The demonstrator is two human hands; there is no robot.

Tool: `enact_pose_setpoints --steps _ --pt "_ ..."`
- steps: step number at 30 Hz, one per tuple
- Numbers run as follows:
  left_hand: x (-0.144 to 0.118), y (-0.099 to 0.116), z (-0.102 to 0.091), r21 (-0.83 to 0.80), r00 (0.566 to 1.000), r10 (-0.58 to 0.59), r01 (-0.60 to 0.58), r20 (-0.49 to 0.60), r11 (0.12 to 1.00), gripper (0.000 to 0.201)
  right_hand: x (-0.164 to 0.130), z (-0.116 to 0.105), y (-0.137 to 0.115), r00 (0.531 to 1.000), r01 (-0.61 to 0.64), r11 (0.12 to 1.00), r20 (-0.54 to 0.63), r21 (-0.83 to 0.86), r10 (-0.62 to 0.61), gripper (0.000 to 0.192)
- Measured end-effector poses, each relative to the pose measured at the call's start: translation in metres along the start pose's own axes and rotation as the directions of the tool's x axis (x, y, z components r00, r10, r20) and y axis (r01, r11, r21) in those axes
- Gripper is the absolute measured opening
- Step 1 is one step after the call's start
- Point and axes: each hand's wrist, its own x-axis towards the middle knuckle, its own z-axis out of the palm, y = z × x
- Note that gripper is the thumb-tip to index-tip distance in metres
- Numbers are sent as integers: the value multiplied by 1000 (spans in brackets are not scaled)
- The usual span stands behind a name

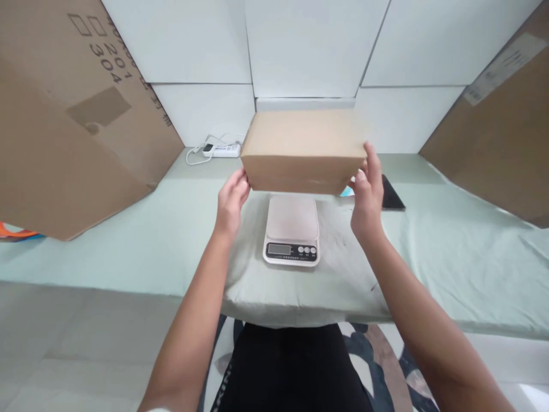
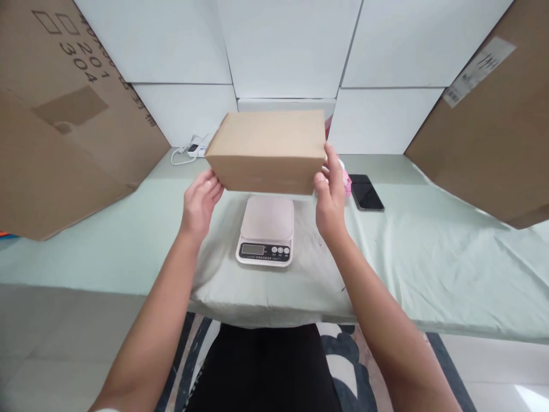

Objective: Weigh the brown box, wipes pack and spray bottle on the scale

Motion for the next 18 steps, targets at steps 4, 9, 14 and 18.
enact_pose_setpoints --steps 4,9,14,18 --pt "64 -25 -1 -40 999 -49 49 10 998 45 51 41 43 998 -25 1000 53 17 24 69" --pt "89 -79 -10 2 997 -68 68 -43 998 58 56 74 103 991 -125 985 70 120 117 77" --pt "88 -105 -20 74 996 -65 60 68 995 74 47 75 126 975 -206 974 110 98 195 76" --pt "91 -114 -21 82 992 -73 65 99 994 74 52 75 134 980 -171 984 113 43 165 74"
